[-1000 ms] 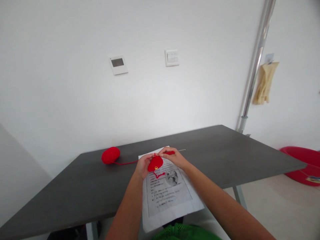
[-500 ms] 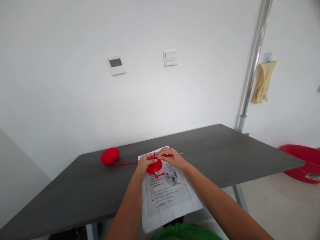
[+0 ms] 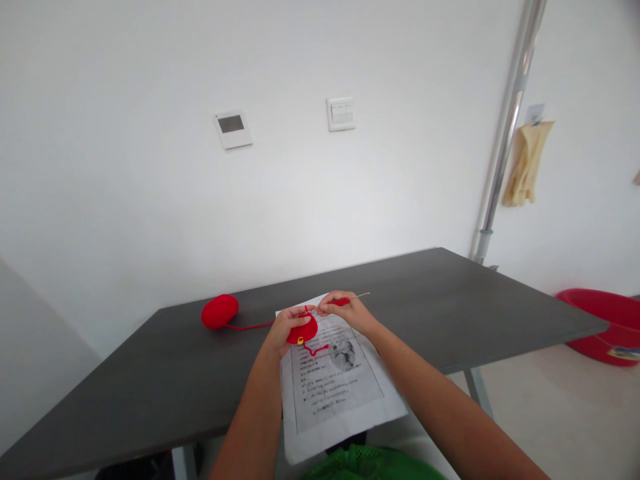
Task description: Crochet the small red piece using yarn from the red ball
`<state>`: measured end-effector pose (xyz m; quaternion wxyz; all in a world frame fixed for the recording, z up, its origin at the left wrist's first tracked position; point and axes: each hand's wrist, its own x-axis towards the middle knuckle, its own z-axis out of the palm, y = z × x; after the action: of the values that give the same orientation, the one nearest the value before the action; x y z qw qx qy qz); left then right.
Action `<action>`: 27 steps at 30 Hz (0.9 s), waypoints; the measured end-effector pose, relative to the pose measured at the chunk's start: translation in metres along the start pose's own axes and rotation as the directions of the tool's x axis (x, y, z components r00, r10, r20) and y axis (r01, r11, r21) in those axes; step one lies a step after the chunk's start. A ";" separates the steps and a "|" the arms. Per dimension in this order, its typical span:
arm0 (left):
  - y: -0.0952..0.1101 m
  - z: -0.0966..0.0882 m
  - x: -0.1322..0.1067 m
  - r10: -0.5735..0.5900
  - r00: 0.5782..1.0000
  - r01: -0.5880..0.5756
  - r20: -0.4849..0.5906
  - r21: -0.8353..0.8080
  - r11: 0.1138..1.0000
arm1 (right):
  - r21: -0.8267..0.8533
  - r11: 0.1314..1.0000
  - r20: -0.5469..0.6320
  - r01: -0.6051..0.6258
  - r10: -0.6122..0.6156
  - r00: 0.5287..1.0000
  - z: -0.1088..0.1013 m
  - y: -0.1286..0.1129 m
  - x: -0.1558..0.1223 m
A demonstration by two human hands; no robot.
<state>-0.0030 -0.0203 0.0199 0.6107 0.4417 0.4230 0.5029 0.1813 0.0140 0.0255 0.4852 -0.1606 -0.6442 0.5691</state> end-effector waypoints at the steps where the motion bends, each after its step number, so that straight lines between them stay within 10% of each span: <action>1: 0.000 -0.001 0.000 -0.006 1.000 0.006 0.016 -0.006 1.000 | 0.021 1.000 0.005 -0.010 0.010 1.000 0.000 -0.001 0.000; 27: -0.002 -0.009 0.000 -0.085 0.989 0.097 0.125 -0.095 0.991 | 0.008 1.000 0.078 -0.027 0.026 0.997 -0.005 -0.008 -0.002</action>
<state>-0.0113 -0.0197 0.0153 0.6792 0.4201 0.3789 0.4677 0.1888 0.0126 0.0311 0.4529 -0.1448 -0.6579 0.5840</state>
